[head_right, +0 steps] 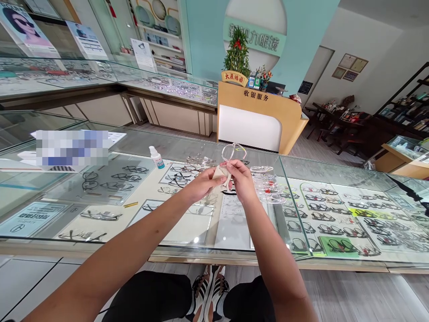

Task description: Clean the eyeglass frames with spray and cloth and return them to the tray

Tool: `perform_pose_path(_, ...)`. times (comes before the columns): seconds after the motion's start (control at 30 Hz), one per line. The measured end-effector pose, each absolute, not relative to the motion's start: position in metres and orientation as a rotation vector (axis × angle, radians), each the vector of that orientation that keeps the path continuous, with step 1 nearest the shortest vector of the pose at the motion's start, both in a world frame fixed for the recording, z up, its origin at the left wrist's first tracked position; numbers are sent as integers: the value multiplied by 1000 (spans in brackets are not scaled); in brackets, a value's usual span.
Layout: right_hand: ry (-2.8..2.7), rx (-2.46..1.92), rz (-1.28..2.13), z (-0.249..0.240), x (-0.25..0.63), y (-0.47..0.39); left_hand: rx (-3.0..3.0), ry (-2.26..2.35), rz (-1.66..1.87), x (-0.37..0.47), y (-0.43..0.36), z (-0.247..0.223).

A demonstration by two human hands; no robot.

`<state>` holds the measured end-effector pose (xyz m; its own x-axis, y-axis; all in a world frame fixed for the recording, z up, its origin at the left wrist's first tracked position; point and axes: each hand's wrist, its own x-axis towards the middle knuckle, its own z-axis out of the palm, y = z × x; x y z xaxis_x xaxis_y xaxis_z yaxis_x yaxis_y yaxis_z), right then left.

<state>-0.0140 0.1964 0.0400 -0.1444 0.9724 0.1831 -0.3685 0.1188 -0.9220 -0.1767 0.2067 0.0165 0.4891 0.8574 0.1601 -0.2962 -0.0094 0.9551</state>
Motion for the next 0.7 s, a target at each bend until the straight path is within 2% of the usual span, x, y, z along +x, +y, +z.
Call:
perform_pose_path(0.47, -1251, -693, 1286, 33, -17, 199, 1226, 670, 1110, -169, 204, 20)
perform_pose_path(0.7, -1148, -753, 1293, 35, -16, 198, 1194, 581, 952, -178, 214, 12)
